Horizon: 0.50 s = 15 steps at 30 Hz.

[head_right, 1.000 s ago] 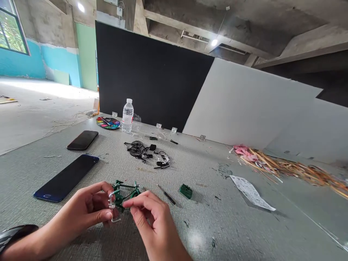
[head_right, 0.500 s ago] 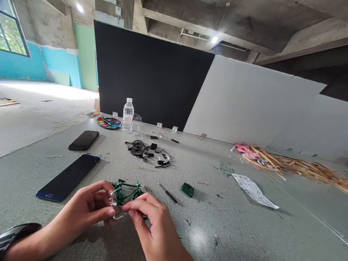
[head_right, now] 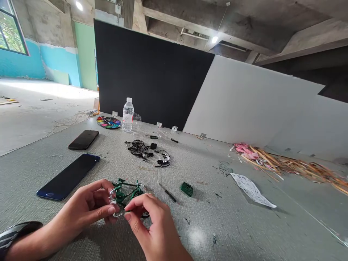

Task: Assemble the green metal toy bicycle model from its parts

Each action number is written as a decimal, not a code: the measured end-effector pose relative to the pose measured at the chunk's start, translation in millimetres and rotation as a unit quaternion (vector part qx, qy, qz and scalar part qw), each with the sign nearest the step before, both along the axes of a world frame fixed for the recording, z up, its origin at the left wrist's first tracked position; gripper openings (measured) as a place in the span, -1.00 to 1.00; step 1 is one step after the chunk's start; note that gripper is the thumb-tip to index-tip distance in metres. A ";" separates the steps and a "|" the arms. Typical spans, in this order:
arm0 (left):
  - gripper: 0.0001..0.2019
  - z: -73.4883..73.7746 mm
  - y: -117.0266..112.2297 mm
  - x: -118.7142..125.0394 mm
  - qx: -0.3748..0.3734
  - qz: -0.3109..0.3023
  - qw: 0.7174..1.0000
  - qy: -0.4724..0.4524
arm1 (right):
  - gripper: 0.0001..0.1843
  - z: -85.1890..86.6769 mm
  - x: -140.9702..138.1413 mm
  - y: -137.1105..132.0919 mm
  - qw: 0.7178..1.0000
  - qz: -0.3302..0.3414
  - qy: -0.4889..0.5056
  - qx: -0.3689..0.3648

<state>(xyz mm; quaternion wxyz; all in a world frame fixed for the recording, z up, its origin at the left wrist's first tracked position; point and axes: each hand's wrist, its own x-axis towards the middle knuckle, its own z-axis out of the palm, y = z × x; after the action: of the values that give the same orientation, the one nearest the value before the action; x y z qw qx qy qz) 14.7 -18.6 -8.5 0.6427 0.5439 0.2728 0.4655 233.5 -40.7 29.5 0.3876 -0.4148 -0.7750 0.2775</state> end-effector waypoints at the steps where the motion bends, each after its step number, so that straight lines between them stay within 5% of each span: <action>1: -0.64 -0.1 0.2 0.2 -0.005 -0.002 1.000 -0.003 | -0.90 -1.1 -0.5 0.1 1.000 -0.002 0.009 -0.010; 15: -0.69 7.7 -1.3 -0.3 -0.011 0.013 0.998 0.053 | -0.91 -7.4 -5.9 3.4 0.985 -0.023 0.107 -0.134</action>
<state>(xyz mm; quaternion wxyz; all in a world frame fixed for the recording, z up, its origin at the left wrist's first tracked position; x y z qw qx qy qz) 14.4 -19.9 -0.8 0.6272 0.5569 0.3184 0.4417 227.6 -37.3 22.1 0.4155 -0.4484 -0.6755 0.4124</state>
